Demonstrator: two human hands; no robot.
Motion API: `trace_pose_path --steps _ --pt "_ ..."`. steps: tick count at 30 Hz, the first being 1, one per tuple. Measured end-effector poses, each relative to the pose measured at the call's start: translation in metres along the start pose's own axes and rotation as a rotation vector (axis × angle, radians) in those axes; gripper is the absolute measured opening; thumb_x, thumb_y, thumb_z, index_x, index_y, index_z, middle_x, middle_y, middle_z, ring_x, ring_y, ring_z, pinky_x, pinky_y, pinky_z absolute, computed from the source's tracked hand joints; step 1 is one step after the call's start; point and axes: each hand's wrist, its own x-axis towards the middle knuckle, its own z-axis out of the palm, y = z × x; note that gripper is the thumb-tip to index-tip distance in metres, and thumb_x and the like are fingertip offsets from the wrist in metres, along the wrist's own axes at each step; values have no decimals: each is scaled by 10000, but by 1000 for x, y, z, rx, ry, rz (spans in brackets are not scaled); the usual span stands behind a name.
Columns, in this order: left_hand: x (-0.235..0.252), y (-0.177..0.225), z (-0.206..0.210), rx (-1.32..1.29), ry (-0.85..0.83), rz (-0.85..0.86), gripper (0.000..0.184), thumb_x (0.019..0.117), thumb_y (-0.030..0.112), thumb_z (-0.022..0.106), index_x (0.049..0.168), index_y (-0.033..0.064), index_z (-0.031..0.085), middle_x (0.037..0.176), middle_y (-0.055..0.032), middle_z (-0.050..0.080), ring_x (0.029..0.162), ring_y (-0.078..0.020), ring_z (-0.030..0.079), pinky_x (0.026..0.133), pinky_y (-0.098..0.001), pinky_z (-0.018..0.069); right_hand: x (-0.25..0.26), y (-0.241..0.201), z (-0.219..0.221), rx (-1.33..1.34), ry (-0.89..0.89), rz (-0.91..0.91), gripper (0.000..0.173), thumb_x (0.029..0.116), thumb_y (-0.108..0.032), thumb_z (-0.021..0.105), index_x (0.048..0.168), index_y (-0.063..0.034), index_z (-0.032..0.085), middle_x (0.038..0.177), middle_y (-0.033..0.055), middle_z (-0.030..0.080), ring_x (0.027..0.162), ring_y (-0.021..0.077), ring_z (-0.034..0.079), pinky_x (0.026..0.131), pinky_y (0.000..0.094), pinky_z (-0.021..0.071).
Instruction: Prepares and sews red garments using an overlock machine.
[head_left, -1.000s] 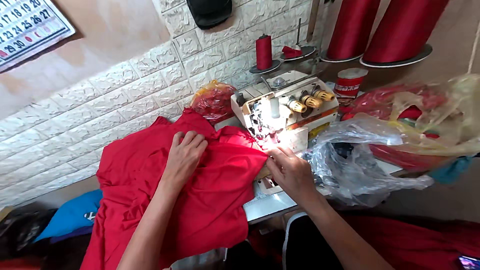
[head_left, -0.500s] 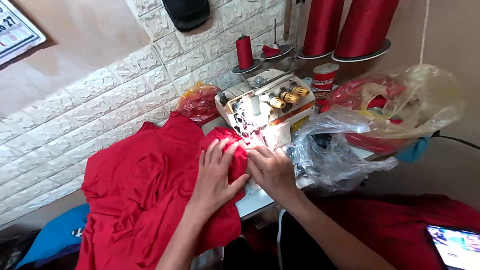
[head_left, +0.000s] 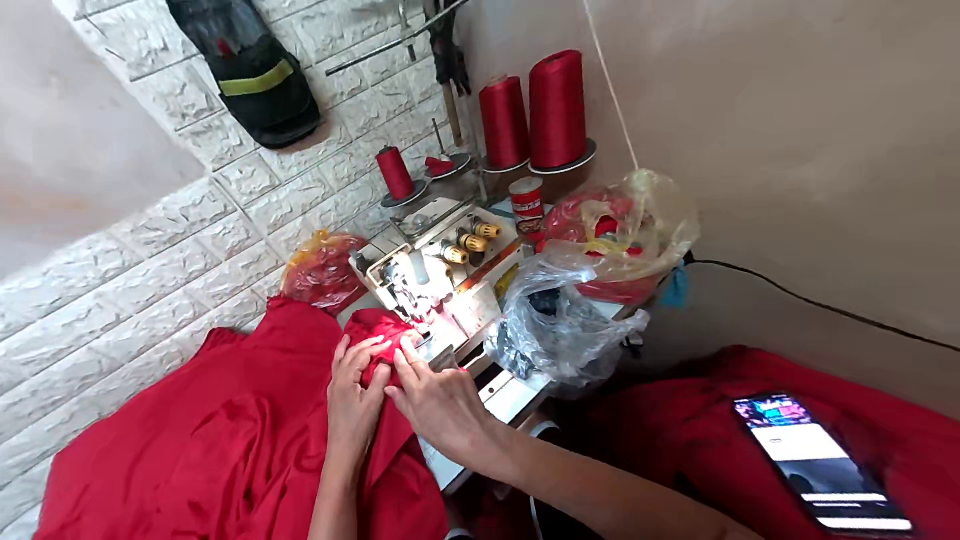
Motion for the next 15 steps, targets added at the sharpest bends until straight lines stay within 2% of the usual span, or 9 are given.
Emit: trace_pose_path --steps 4,6,7,10,12,13,15 --pt "2 3 3 56 56 -81 312 931 169 512 1045 56 779 1241 -95 726 1334 -342 565 1173 -521 355 11 -4 -2 74 -125 65 484 1065 -320 468 1391 5 617 1442 138 616 732 252 739 601 393 573" --pt "3 5 5 88 82 -120 308 938 160 512 1058 48 773 1254 -116 715 1296 -338 589 1105 -547 406 13 -5 -2 98 -131 68 471 1059 -304 474 1383 2 627 1442 142 615 764 261 743 619 401 574" --pt "3 6 4 100 93 -140 304 946 154 513 1064 40 769 1261 -124 709 1279 -338 597 1075 -564 417 14 -4 -4 120 -156 64 472 1062 -309 467 1392 -11 625 1443 134 616 800 268 747 641 413 580" --pt "3 -2 3 148 138 -177 305 969 127 499 1101 -5 739 1270 -171 696 1232 -376 621 1037 -606 429 13 -2 -19 260 -359 29 505 1091 -347 441 1511 -77 518 1559 112 507 958 318 735 766 481 572" --pt "1 -14 -2 231 159 -177 298 990 89 505 1157 -49 709 1263 -226 683 1199 -444 617 1017 -641 418 5 -3 -25 339 -422 -21 517 1081 -337 491 1547 -113 473 1592 121 460 951 328 731 771 495 572" --pt "1 -18 -6 286 160 -179 289 995 66 512 1172 -67 698 1262 -253 673 1197 -479 602 1029 -648 403 -1 -4 -26 378 -403 -61 502 1069 -314 524 1532 -121 497 1582 109 477 928 315 736 752 486 576" --pt "2 -22 -20 397 181 -161 279 993 26 509 1173 -94 684 1259 -303 647 1196 -544 565 1042 -674 385 -17 -4 -28 462 -253 -186 418 1041 -254 585 1429 -99 612 1474 102 596 881 269 749 700 436 593"
